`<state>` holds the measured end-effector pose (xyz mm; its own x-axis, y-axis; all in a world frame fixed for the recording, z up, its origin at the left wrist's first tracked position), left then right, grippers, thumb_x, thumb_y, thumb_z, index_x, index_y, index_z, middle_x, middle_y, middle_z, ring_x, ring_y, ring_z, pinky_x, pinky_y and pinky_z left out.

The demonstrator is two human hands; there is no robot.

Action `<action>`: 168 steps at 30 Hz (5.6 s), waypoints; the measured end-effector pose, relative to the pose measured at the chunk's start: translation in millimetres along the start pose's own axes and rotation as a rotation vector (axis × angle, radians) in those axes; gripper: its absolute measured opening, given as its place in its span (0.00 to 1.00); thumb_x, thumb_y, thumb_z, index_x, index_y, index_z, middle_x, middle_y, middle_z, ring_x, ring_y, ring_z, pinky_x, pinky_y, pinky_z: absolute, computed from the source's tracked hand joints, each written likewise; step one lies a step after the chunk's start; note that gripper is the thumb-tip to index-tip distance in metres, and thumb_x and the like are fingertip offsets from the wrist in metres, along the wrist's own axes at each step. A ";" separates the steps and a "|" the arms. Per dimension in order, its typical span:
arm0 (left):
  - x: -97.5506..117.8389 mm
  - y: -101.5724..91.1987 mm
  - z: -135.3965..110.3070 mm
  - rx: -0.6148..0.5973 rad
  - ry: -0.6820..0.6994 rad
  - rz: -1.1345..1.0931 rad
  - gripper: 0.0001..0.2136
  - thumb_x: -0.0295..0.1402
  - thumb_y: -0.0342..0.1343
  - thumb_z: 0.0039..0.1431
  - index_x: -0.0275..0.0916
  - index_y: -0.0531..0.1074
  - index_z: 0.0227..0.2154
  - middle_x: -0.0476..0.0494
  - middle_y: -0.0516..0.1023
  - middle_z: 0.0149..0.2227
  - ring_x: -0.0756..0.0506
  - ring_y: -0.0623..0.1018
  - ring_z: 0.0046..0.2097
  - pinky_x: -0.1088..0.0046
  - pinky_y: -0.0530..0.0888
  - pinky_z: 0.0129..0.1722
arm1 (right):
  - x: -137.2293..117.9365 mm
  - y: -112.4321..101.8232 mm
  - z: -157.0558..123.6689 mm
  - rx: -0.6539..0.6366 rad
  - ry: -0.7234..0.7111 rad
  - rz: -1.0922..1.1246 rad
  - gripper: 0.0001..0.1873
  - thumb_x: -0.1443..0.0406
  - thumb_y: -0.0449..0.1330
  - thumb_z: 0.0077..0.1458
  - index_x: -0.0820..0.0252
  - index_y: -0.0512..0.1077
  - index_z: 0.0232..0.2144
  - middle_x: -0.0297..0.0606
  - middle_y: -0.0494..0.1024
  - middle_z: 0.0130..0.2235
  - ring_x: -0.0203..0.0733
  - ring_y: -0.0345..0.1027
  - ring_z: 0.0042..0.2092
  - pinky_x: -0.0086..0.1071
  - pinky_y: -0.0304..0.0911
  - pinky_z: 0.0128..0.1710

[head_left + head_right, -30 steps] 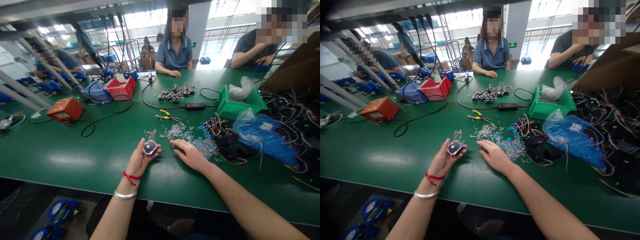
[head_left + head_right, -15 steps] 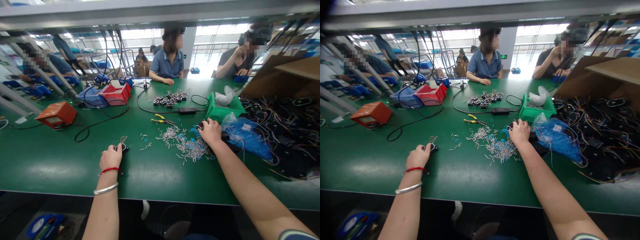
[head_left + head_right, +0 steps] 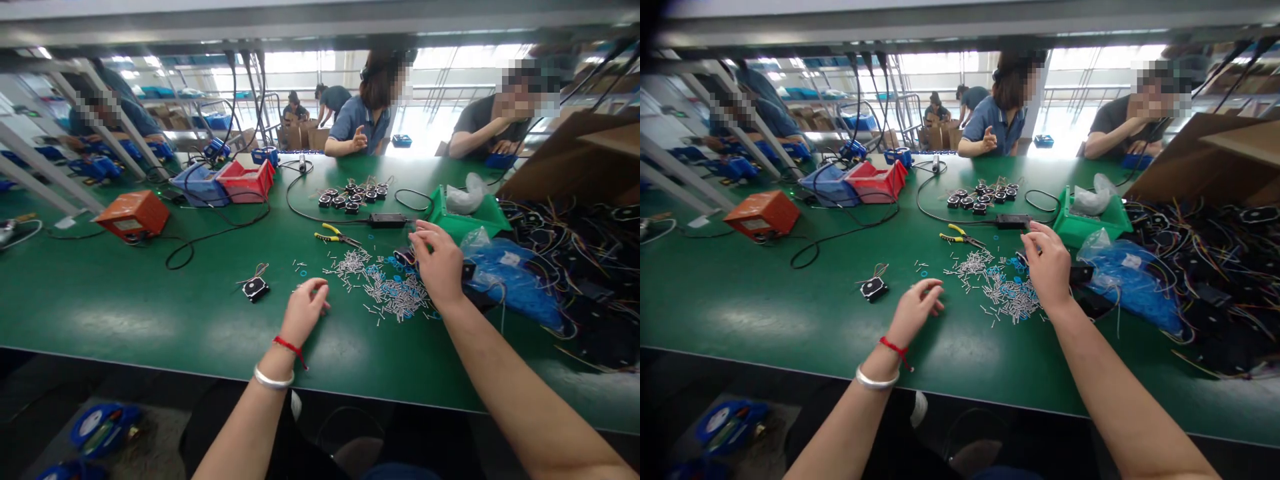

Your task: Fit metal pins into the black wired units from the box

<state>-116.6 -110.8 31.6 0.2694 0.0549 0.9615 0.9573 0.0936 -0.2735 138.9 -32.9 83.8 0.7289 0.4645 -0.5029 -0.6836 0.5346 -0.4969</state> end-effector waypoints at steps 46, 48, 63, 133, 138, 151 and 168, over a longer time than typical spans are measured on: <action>-28.8 33.4 7.0 -0.090 -0.089 0.047 0.22 0.36 0.58 0.48 0.37 0.67 0.48 0.43 0.73 0.37 0.49 0.73 0.35 0.73 0.71 0.35 | 34.5 60.4 -68.0 -0.687 0.222 -0.306 0.06 0.63 0.56 0.52 0.58 0.72 0.28 0.38 0.70 0.33 0.42 0.66 0.37 0.33 0.57 0.37; -25.5 31.9 6.0 -0.115 -0.138 -0.038 0.23 0.34 0.58 0.48 0.35 0.67 0.48 0.42 0.73 0.38 0.49 0.73 0.33 0.74 0.71 0.33 | 32.3 57.8 -65.0 -0.651 0.230 -0.274 0.08 0.63 0.55 0.53 0.58 0.73 0.27 0.38 0.71 0.32 0.42 0.66 0.36 0.33 0.57 0.36; -17.7 35.8 -4.1 -0.271 -0.328 -0.759 0.16 0.27 0.58 0.49 0.32 0.65 0.41 0.37 0.75 0.37 0.48 0.77 0.31 0.70 0.74 0.35 | -49.2 45.4 -68.5 -0.488 -0.076 0.441 0.06 0.64 0.55 0.56 0.56 0.72 0.31 0.38 0.68 0.49 0.45 0.60 0.53 0.43 0.56 0.54; -8.2 34.1 -12.3 -0.101 -0.024 -0.667 0.24 0.32 0.60 0.48 0.39 0.65 0.50 0.41 0.71 0.48 0.43 0.70 0.50 0.67 0.64 0.51 | -52.2 56.7 -79.5 -0.805 0.142 0.819 0.31 0.66 0.60 0.51 0.49 0.58 0.57 0.34 0.62 0.57 0.43 0.55 0.58 0.40 0.52 0.60; -1.0 28.1 -13.5 -0.215 0.043 -0.543 0.26 0.36 0.56 0.53 0.39 0.59 0.55 0.37 0.66 0.53 0.39 0.67 0.53 0.61 0.63 0.53 | -46.5 58.0 -77.9 -0.792 0.262 0.940 0.31 0.63 0.63 0.49 0.51 0.59 0.55 0.37 0.63 0.57 0.44 0.57 0.57 0.40 0.52 0.59; 18.2 9.0 -23.2 -0.389 0.446 0.065 0.44 0.45 0.62 0.43 0.43 0.48 0.62 0.40 0.45 0.65 0.36 0.47 0.64 0.58 0.46 0.62 | -39.1 53.7 -72.9 -0.770 0.527 0.773 0.21 0.51 0.54 0.54 0.58 0.73 0.42 0.38 0.76 0.39 0.42 0.70 0.39 0.32 0.66 0.40; -7.5 26.1 -8.1 -0.161 0.015 -0.263 0.21 0.34 0.59 0.49 0.39 0.68 0.48 0.41 0.73 0.47 0.42 0.71 0.48 0.61 0.63 0.53 | -32.5 60.8 -80.5 -0.889 0.586 0.546 0.24 0.48 0.47 0.57 0.61 0.70 0.33 0.37 0.75 0.25 0.36 0.70 0.24 0.28 0.66 0.24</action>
<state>-92.8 -116.8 17.4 0.0108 0.0346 0.9993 0.9984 -0.0558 -0.0089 70.6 -72.3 13.0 0.3635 -0.0380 -0.9308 -0.8526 -0.4161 -0.3160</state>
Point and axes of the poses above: each hand's wrist, its own z-axis towards the middle knuckle, its own y-axis out of the palm, x = y × z, the point moved 1 cm from there along z, towards the middle knuckle
